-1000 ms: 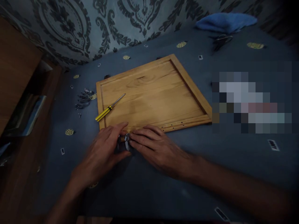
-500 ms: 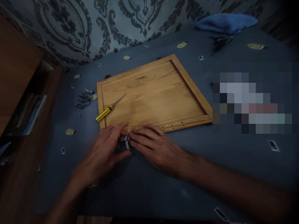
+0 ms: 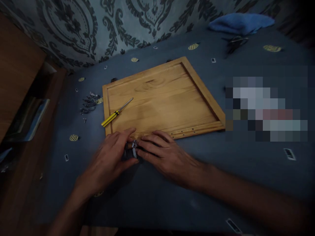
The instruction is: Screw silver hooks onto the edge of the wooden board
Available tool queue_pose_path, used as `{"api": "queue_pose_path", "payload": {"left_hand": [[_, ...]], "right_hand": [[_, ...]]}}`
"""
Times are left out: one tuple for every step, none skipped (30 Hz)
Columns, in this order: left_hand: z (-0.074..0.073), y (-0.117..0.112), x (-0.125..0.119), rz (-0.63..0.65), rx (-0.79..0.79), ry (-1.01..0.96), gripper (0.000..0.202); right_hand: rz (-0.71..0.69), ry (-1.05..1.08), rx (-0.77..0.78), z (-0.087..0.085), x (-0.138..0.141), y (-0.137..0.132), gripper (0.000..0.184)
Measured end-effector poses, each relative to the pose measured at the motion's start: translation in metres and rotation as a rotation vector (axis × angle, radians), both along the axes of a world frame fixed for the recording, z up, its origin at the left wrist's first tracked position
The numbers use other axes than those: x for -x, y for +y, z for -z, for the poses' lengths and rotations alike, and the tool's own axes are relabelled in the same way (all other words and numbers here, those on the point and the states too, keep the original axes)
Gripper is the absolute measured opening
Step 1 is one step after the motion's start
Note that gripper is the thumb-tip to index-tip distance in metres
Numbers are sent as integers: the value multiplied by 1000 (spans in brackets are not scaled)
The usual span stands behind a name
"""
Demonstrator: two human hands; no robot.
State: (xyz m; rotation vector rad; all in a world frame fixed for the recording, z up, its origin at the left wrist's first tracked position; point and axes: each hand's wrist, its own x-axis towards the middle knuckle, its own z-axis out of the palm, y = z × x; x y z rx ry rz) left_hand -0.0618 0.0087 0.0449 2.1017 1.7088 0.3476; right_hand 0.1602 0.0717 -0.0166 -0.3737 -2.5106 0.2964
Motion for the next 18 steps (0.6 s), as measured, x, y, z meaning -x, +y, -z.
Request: {"api": "queue_pose_path", "payload": {"left_hand": [[0,0,0,1,0,0,74],[0,0,0,2,-2,0,74],[-1,0,0,5,-3,1,73],[-1,0,1,7,-4,1,73],[-1,0,1,8,-4,0,73],[-2,0,1,6,-2,0,73],[-2,0,1,3,2,-1,72],[-2,0,1,2,7,-3,71],[-2,0,1,2,11,-5,70],[-2,0,0,0,13,-7,69],[-2,0,0,-1,17,-8,69],[-2,0,0,-3,20,-9,68],[-2,0,-1,-6,23,-9,68],[-2,0,-1,-9,26,-6,69],[-1,0,-1,-11,26,-4,69],[-1,0,-1,-9,23,-4,71],[-2,0,0,-5,23,-5,73],[-2,0,1,2,20,-10,76]], "right_hand": [[1,0,-1,0,0,0,24],[0,-2,-1,0,0,0,24],[-2,-7,0,0,0,0,24],[-5,-9,0,0,0,0,25],[-7,-13,0,0,-1,-1,25],[-7,-14,0,0,-1,-1,26],[-6,-17,3,-1,-1,-1,26],[-6,-22,8,-1,-1,-1,26],[-6,-25,12,0,-1,-1,26],[-7,-26,17,0,-1,-1,25],[-8,-25,20,0,-1,-1,25],[-7,-23,21,1,-1,-1,25],[-4,-20,19,1,0,-1,25],[0,-16,14,1,0,-1,25],[4,-19,11,1,0,-1,25],[7,-27,7,1,0,-1,25],[9,-35,2,1,1,-1,25],[12,-39,-3,1,1,-1,26]]}}
